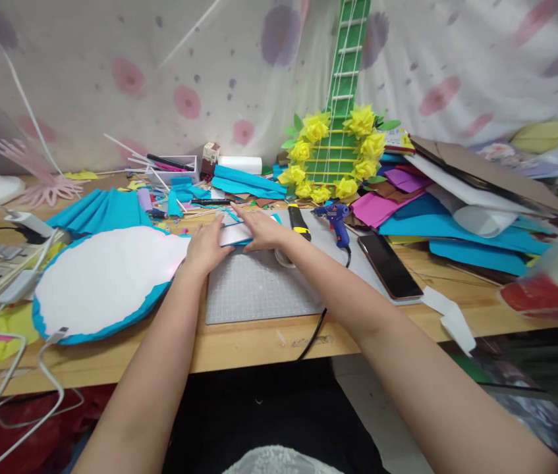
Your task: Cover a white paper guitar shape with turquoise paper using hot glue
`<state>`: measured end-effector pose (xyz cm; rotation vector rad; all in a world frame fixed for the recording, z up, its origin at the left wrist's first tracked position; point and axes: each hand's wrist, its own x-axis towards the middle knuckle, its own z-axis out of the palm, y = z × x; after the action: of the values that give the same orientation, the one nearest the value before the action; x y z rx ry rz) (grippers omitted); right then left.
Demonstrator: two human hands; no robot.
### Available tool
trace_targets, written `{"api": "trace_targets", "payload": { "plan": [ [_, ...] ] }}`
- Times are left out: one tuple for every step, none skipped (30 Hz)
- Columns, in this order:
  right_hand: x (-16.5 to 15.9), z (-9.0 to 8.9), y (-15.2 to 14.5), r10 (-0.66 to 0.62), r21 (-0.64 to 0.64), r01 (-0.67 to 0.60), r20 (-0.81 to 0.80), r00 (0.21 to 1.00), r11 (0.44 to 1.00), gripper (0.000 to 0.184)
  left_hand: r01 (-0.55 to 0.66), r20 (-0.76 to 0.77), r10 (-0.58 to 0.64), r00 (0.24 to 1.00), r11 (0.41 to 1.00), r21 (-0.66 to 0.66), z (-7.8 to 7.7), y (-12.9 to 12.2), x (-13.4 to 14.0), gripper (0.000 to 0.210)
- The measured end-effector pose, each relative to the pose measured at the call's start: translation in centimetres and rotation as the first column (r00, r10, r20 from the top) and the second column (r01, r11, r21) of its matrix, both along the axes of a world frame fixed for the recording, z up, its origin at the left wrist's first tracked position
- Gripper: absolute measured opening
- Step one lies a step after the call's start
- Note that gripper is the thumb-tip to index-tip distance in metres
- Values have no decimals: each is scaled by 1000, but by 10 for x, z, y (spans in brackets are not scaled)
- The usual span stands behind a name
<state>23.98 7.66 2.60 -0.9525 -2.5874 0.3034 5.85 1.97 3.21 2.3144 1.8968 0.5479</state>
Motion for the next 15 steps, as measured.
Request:
{"api": "trace_targets", "payload": {
  "plan": [
    [-1,0,0,-9,-14,9,9,1000,1000,120,-7,8,7,1000,1000,2,-2,1,0,79],
    [-1,0,0,-24,-28,25,13,1000,999,118,-15,19,15,1000,1000,3,-4,2,0,78],
    [-1,0,-1,-44,-42,44,12,999,998,115,-23,31,23,999,1000,4,-5,2,-1,77],
    [-1,0,-3,-66,-54,66,10,998,996,111,-30,42,30,999,1000,4,-7,3,-1,77],
    [-1,1,-5,-87,-65,88,9,996,994,109,-35,50,35,998,999,2,-8,3,-1,77],
    [-1,1,-6,-106,-74,106,10,994,992,106,-41,57,41,998,999,-3,-9,3,-1,77],
    [-1,1,-7,-120,-80,121,12,993,989,104,-48,62,48,997,999,-10,-10,2,-2,76],
    [-1,1,-8,-130,-84,131,17,991,988,103,-56,68,57,996,998,-17,-11,2,-2,75],
    [-1,1,-9,-137,-86,139,22,990,987,101,-65,75,67,995,998,-22,-11,2,-2,73],
    [-1,0,-9,-143,-88,145,25,989,986,100,-74,84,75,994,997,-24,-11,2,-2,71],
    [-1,0,-9,-147,-89,149,27,989,985,99,-83,95,85,992,996,-26,-11,1,-2,69],
    [-1,0,-9,-150,-91,152,26,988,984,98,-90,108,92,990,996,-27,-11,1,-2,68],
    [0,-1,-9,-151,-93,152,22,988,984,98,-94,123,96,988,995,-28,-11,1,-1,68],
    [0,-1,-8,-147,-95,148,14,989,984,98,-94,139,97,986,995,-28,-10,1,-1,68],
    [0,-1,-7,-139,-95,139,2,990,986,98,-93,157,97,983,995,-28,-10,1,-1,69]
  ]
}}
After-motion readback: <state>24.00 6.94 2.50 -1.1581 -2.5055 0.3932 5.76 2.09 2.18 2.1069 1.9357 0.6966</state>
